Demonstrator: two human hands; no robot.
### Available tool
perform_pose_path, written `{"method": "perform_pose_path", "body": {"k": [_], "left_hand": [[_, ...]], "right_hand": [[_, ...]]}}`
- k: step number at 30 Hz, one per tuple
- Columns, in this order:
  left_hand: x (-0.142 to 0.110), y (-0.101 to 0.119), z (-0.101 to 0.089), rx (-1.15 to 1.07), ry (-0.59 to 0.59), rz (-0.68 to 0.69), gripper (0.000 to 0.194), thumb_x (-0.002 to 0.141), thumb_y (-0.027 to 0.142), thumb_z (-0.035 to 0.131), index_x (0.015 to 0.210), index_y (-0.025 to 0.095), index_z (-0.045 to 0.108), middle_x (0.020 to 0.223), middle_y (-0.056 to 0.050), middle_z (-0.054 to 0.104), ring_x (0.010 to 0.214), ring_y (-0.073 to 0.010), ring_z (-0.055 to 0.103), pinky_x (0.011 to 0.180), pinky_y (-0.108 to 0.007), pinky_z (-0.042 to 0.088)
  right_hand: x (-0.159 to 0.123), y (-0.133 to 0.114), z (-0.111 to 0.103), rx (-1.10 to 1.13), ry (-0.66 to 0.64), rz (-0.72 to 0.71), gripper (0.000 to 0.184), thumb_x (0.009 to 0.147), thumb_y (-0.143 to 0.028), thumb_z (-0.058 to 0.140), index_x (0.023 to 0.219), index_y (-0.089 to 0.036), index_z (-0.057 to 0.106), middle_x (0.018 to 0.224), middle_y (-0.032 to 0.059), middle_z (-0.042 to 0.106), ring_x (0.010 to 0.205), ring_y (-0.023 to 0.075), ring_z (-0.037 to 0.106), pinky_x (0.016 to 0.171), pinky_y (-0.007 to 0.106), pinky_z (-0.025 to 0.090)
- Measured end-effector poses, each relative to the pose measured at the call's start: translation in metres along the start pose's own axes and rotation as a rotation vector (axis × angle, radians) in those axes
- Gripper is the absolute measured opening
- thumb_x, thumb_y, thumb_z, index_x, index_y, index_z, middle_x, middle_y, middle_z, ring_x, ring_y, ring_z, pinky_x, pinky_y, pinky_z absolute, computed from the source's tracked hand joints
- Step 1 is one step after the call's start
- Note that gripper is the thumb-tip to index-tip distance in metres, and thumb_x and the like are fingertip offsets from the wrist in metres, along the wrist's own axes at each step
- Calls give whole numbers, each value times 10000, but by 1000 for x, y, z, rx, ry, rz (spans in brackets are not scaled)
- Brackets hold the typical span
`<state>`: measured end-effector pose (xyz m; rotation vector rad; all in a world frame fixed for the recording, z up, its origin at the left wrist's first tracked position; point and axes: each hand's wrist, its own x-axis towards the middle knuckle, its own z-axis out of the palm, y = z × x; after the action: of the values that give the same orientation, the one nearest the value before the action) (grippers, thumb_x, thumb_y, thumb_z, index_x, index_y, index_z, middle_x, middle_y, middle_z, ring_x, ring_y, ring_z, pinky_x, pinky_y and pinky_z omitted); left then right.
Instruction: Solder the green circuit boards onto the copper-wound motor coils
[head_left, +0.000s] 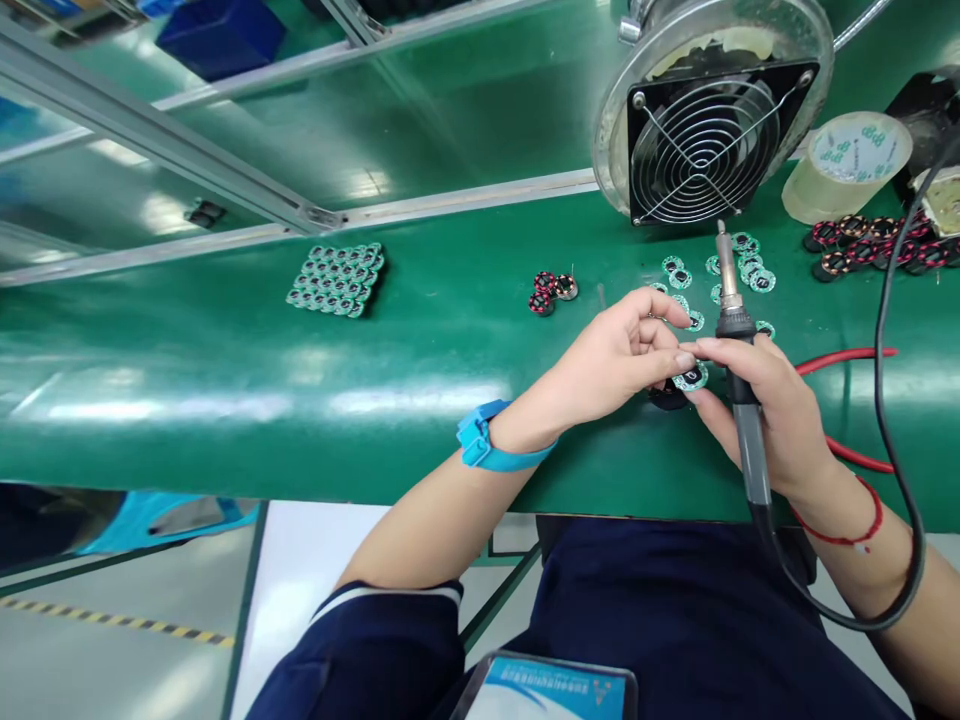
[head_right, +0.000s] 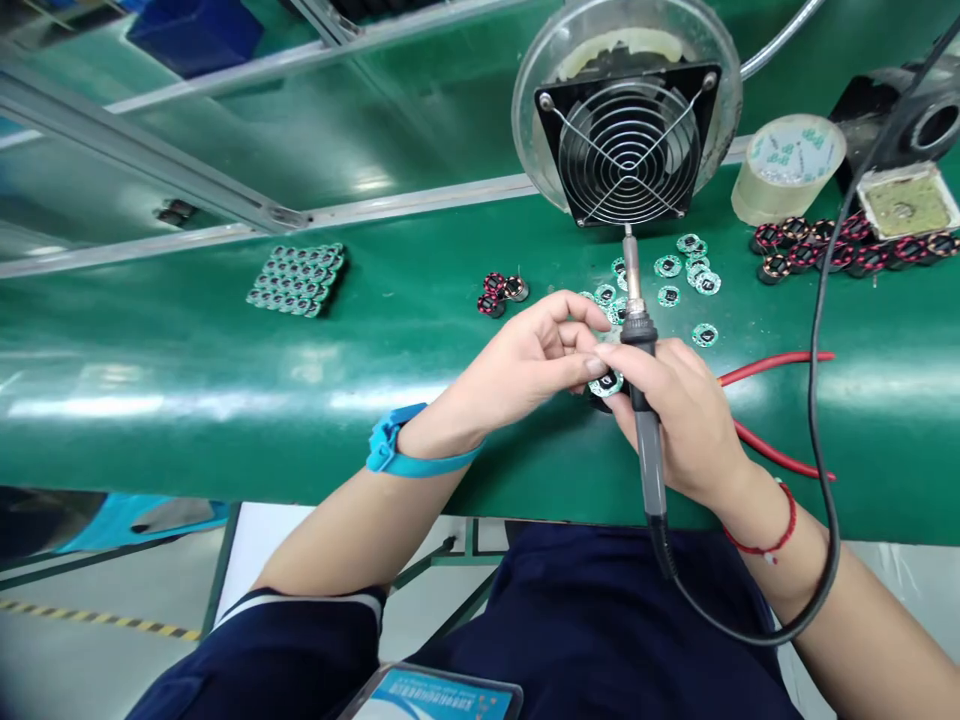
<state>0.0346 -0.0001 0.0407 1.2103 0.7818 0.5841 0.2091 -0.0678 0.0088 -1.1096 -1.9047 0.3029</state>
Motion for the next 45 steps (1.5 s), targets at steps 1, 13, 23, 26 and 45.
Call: {"method": "perform_pose_path", "body": {"k": [1, 13, 23, 26, 45], "left_hand": [[0, -1, 1, 5, 3, 16, 326, 779, 271, 704, 987, 168, 475, 659, 45, 559, 575, -49, 501, 549, -185, 402], [-10, -2, -11, 338, -55, 155, 236, 850, 239, 567, 1058, 177, 473, 878, -20, 545, 749, -87, 522, 699, -244, 468], [-14, -28, -12, 1008, -197, 342, 284, 892, 143, 467, 1167, 124, 536, 1105, -101, 532, 1020, -192, 451, 950, -359, 418], [-13, -33, -12, 1008, -167, 368, 250, 919, 178, 468, 1146, 125, 561, 1062, -93, 553, 1003, -181, 474, 936, -335, 422], [-21, -42, -20, 684, -24, 265, 221, 822, 88, 504, 1006, 176, 419, 919, -27, 528, 831, -121, 509, 759, -268, 439]], "right_hand": [[0, 0, -1, 16, -2, -2, 582, 832, -170, 636, 1349, -303, 406, 1085, 49, 658, 890, 221, 598, 727, 391, 502], [0, 2, -3, -64, -27, -13, 616, 828, -171, 641, 1365, -307, 370, 1019, 54, 669, 805, 223, 557, 689, 401, 470], [-1, 10, -6, -91, -4, 56, 656, 801, -188, 678, 1374, -312, 384, 1022, 34, 657, 892, 219, 572, 803, 418, 500], [-5, 15, -10, -52, 27, 124, 674, 771, -208, 714, 1364, -309, 411, 1047, 38, 642, 939, 225, 585, 851, 439, 507], [-8, 6, 11, 128, -219, 209, 598, 837, -205, 641, 1363, -312, 378, 1157, 42, 662, 1111, 222, 598, 977, 462, 475]]}}
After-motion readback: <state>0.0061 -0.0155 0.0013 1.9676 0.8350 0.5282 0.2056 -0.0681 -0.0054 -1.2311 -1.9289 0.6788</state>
